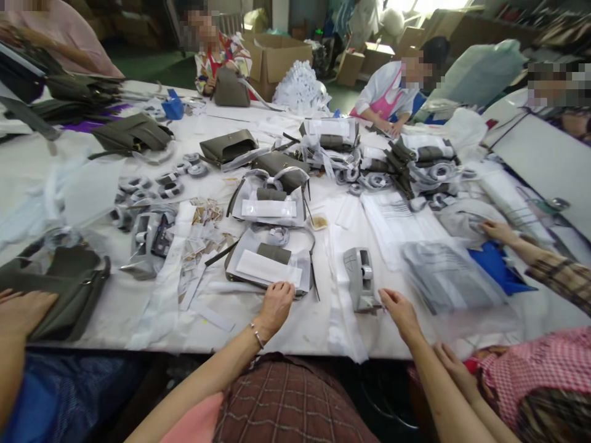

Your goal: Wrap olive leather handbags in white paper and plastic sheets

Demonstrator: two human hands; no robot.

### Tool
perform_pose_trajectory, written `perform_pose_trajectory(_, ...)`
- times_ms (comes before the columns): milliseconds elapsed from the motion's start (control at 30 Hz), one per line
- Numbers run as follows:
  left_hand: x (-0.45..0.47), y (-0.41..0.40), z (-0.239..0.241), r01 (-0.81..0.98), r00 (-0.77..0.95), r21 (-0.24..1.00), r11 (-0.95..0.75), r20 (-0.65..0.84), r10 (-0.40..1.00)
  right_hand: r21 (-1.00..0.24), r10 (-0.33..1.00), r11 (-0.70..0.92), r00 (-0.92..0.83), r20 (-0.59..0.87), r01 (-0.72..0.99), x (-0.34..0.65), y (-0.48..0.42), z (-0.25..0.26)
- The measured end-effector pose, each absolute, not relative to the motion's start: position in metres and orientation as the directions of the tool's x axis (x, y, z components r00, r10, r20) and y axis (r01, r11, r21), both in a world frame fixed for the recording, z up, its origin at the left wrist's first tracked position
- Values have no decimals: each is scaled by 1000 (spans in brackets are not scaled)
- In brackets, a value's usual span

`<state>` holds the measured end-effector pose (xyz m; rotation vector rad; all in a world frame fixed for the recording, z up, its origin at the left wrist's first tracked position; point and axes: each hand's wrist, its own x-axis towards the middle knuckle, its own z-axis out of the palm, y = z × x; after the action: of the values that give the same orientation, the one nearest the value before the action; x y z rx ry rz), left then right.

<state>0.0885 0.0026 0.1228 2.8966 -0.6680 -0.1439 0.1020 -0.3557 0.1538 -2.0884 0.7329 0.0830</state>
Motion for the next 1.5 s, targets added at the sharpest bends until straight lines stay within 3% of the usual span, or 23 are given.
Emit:
perform_pose_trajectory(67,89,3,122,-430,894,177,-885,-52,-445,-774,-388,-317,819,-422,-548,100,-353,148)
perform_pose_trajectory(233,91,2,125,-430,894,160,-889,-64,-444,-807,-361,-238,821,-443,-540,107,-342,144)
perform_pose_trajectory(433,90,3,126,-426,898,181,-887,-38,-439,-835,-416,-200,816,-401,-512,109,-340,158)
perform_pose_trajectory(567,88,6,127,-438,890,218,-872,-34,-455,-843,-524,-177,774,-356,-508,87,-354,166)
perform_pose_trajectory(733,85,9,128,-440,883,262,-859,-49,-467,-741,-565,-88,646,-513,-665,56,-367,142)
perform_pose_trajectory(833,85,8,128,-435,885,266,-860,-49,-462,-657,-561,-197,633,-533,-727,50,-374,124)
perform_pose_trajectory(1000,85,7,130,-410,898,287,-866,-39,-438,-381,-460,-649,738,-494,-659,40,-394,126)
perform_pose_trajectory(1100,86,6,133,-398,904,304,-866,-33,-427,-351,-322,-747,768,-553,-565,37,-377,141)
perform_pose_trajectory(1200,85,5,134,-374,913,322,-869,-34,-406,-537,-29,-758,842,-539,-370,60,-319,165)
perform_pose_trajectory(1333,84,3,132,-337,929,334,-880,-33,-368,-643,387,-766,811,-439,17,128,-216,195)
perform_pose_trajectory(1400,82,1,130,-325,935,339,-883,-22,-353,-605,536,-766,738,-411,219,161,-177,200)
perform_pose_trajectory(1500,81,-2,127,-302,946,335,-892,-10,-324,-427,647,-761,614,-452,488,192,-141,194)
